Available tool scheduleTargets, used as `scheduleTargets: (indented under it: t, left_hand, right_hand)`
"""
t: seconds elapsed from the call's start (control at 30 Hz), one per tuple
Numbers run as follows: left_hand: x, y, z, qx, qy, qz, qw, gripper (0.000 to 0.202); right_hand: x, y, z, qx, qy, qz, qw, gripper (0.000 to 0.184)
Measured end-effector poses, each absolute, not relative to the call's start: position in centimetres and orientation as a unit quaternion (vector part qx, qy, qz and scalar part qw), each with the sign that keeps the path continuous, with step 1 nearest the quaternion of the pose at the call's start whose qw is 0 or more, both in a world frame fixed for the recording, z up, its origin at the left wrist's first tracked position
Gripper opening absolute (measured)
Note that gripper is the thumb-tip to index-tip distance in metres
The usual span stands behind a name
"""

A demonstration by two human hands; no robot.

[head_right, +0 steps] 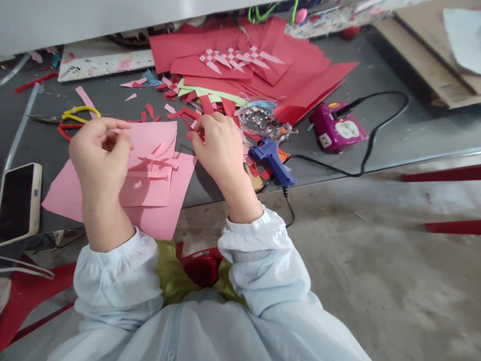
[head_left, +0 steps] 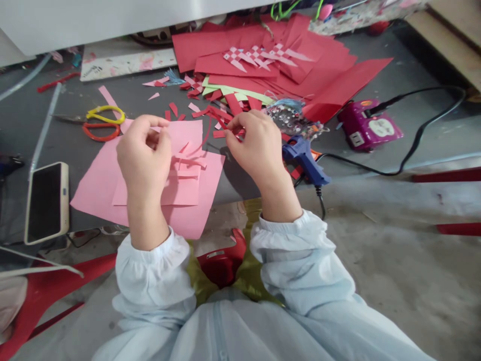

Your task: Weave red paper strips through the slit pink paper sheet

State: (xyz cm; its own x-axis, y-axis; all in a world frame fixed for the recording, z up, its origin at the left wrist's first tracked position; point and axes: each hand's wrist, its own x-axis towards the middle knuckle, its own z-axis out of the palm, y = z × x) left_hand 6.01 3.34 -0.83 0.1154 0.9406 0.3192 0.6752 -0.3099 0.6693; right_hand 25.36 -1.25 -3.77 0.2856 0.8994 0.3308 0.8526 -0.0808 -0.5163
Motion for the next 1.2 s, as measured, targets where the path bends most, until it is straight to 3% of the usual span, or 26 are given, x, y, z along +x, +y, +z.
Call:
scheduleTargets:
  t: [0.27,0.5,0.6,0.7,0.87,1.2]
  left_hand:
    - [7.1,2.5,-0.5,0.8,0.462,0.297,0.241,0.056]
    - [7.1,2.8,-0.9,0.812,0.437,0.336,0.194,0.025]
    - [7.0,2.8,-0.8,0.81,0.437,0.348,0.179,0.012]
    - [6.9,2.8,-0.7,0.798,0.453,0.356,0.175,0.01]
    - [6.7,2.8,-0.1,0.766,0.498,0.365,0.179,0.008]
    - [5.5,3.5,-0.1,0.705,0.652,0.273,0.065,0.018]
  right_hand:
    - [24.4,-1.5,-3.2,-0.649,-0.666,0.057,0.363,0.014]
    - [23.6,-1.3,-3.5,-0.604,-0.696,0.069,0.383,0.014]
    - [22.9,-1.2,-3.7,-0.574,-0.704,0.089,0.408,0.023]
    - [22.3,-1.2,-3.8,-0.562,-0.706,0.122,0.413,0.031]
    - [21.8,-1.1,-3.7,-0.577,-0.701,0.153,0.389,0.02]
    - [21.2,-1.5,-2.9,-0.551,-0.736,0.219,0.327,0.023]
